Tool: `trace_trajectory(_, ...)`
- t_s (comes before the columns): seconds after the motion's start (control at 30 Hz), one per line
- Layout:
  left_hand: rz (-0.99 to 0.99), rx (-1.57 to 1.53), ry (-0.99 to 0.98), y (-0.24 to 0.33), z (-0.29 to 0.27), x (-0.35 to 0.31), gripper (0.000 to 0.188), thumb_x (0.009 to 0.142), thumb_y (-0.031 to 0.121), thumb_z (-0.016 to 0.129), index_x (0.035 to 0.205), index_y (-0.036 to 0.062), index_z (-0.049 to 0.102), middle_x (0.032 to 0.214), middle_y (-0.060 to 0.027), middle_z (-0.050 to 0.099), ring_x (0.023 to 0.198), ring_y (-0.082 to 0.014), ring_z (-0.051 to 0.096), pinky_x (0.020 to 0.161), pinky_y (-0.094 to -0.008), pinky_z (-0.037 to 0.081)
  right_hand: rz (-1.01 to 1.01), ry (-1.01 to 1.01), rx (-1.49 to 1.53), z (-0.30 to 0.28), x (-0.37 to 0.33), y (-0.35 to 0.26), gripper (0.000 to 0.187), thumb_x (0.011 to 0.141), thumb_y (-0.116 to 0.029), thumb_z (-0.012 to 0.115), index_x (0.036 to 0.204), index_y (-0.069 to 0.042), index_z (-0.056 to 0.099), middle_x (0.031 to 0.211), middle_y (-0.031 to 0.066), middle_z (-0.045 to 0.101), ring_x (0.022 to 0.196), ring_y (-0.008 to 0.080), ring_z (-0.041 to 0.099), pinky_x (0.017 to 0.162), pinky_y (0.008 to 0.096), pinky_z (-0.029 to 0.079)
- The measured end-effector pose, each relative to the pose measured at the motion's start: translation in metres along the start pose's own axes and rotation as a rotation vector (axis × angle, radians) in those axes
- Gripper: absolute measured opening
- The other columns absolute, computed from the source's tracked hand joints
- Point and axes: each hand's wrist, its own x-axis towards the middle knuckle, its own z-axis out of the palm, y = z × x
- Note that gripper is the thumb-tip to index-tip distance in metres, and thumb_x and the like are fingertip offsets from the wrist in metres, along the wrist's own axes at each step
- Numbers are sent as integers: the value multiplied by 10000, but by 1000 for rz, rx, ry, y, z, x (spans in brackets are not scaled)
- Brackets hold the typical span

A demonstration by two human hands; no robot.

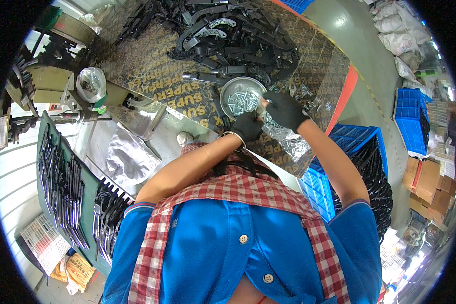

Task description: The person repeatedly picks up black metal utensil parts from a tray, inserts them into a jig, and uses a hand tool to secure them. The person then places the assembled parts into a blue bin. The person also briefly handles a small metal bowl containing screws.

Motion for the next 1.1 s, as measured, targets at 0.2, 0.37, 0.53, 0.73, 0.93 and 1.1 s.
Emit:
trace_trajectory(0.2, -29, 35, -17, -3, -5, -3, 293, 825, 268, 564, 868, -13, 634, 766, -237, 628, 719, -376, 630, 664, -416, 486, 102, 102, -55, 6, 48, -1, 421, 800, -382, 621, 1026, -26, 595, 861, 196, 639, 812, 393, 609, 709, 449, 472)
trace_trajectory(0.37, 45, -8, 8, -8, -5, -10, 290, 835, 268, 559, 833, -17, 614, 751, -220, 623, 672, -342, 621, 638, -402, 481, 392, -252, -261, 15, 64, 49, 528, 716, -471, 646, 998, -26, 609, 909, 211, 624, 882, 364, 609, 744, 421, 470)
trace_trajectory(0.53, -247, -341, -168, -5, -43, -40, 200, 869, 218, 570, 838, 21, 578, 660, -41, 557, 674, -154, 556, 631, -313, 451, 293, -70, 111, 25, 51, 72, 385, 716, -333, 646, 920, -6, 635, 867, 212, 618, 810, 286, 611, 703, 390, 461)
trace_trajectory(0.73, -12, -466, 6, -61, -80, -102, 225, 842, 230, 595, 886, 17, 536, 778, -106, 549, 706, -205, 529, 632, -339, 440, 255, -1, 444, -2, 46, 70, 383, 755, -149, 580, 1114, -18, 604, 929, 79, 643, 833, 179, 591, 712, 337, 472)
trace_trajectory(0.93, -410, -473, 58, -57, -149, -144, 351, 912, 354, 477, 805, 29, 555, 763, -157, 569, 676, -308, 529, 616, -411, 416, 20, 54, 885, -75, 77, 60, 670, 751, -89, 622, 1368, -44, 366, 1345, 63, 436, 1250, 192, 385, 1056, 329, 282)
trace_trajectory(1.1, -241, -529, 146, -78, -177, -122, 268, 899, 284, 505, 823, 45, 598, 778, -149, 597, 746, -279, 576, 694, -383, 450, -323, 374, 667, -245, 129, -114, 866, 591, -400, 743, 1299, -14, 426, 1301, 105, 462, 1231, 242, 411, 1058, 358, 296)
